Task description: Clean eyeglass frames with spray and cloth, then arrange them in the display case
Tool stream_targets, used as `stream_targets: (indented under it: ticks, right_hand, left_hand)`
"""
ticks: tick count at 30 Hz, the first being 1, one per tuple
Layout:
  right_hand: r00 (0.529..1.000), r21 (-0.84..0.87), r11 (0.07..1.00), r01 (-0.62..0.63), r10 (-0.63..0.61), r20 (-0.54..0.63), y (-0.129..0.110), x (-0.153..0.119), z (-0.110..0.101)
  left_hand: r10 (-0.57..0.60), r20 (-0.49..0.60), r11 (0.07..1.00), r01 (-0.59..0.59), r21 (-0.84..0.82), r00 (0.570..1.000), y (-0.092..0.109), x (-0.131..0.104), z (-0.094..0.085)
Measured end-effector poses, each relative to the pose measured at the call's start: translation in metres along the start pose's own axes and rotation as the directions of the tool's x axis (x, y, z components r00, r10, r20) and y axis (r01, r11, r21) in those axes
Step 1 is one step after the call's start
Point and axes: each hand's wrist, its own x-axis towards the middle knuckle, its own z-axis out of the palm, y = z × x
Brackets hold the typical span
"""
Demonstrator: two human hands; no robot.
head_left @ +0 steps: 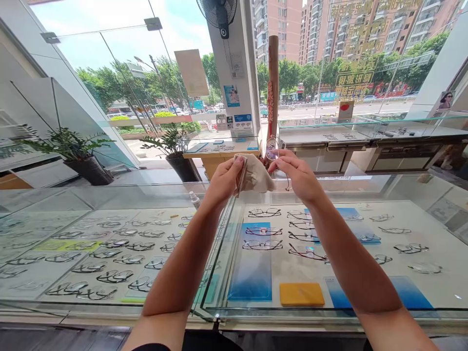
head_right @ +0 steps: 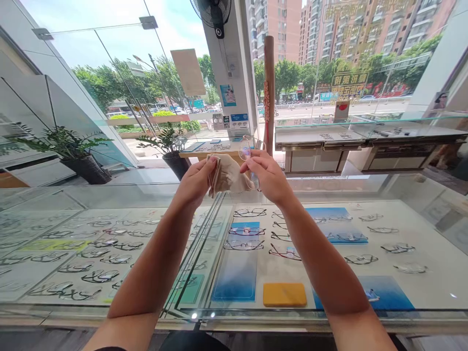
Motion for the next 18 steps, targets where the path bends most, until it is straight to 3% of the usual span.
stream_targets:
  ticks: [4,10,18]
  right_hand:
    - [0.996,0.039,0.999,-0.028,0.025,0.085,-0.004,-0.003,0.005]
    - [0.983,0.083,0.996,-0.035,0.02,0.182,0.001,-0.002,0.016]
    - [0.965,0.157,0.98,-0.12,0.078,0.249,0.004,-0.004,0.018]
  left_hand:
    - [0.018,0.068,0.996,-0.012,-0.086,0.998,0.001,0.002,-0.001]
    - [0.094,0.124,0.993,-0.085,-0.076,0.988,0.006,-0.004,0.007]
    - [0.047,0.193,0.99,-0.02,-0.137,0.98,0.012,-0.01,0.013]
